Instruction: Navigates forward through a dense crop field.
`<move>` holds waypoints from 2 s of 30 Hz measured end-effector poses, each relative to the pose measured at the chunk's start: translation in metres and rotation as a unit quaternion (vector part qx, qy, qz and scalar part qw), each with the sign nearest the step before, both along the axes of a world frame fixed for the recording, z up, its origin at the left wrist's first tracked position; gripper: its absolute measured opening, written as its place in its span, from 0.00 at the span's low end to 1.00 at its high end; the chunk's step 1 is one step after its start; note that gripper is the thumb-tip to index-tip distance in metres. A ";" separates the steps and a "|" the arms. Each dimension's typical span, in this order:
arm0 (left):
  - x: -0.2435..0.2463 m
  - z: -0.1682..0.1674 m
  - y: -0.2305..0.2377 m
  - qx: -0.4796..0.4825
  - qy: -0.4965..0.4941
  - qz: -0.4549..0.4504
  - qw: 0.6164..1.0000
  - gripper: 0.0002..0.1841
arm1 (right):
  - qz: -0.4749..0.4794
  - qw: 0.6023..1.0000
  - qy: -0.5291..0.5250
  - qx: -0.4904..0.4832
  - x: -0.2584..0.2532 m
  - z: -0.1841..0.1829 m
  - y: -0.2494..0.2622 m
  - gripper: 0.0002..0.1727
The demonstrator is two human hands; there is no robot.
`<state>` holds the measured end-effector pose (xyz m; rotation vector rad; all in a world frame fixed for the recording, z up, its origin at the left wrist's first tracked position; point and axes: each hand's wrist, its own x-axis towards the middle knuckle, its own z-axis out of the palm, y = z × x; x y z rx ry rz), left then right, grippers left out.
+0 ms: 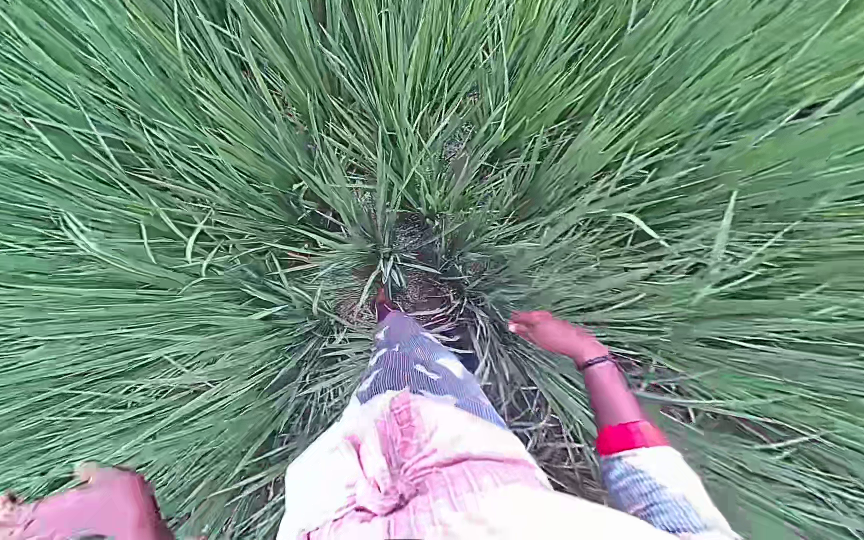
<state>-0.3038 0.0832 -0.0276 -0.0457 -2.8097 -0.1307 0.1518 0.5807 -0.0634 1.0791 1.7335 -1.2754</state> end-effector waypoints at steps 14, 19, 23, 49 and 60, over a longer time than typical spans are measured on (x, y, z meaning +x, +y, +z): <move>0.050 -0.008 0.227 0.185 -0.320 -0.398 0.840 0.19 | 0.088 0.996 -0.028 0.006 -0.010 0.002 -0.003 0.21; 0.110 -0.038 0.310 0.006 -0.613 -0.459 0.644 0.20 | 0.115 0.993 -0.020 -0.012 -0.029 -0.011 0.007 0.19; 0.148 -0.051 0.315 0.001 -0.652 -0.456 0.606 0.21 | 0.127 0.991 -0.024 -0.018 -0.043 -0.022 0.004 0.20; 0.169 -0.184 0.316 0.079 -0.788 -0.282 0.541 0.28 | -0.356 0.929 0.075 0.060 -0.129 -0.259 -0.032 0.21; 0.137 -0.180 0.295 0.058 -0.759 -0.205 0.615 0.28 | -0.451 0.891 0.057 0.011 -0.115 -0.247 0.005 0.25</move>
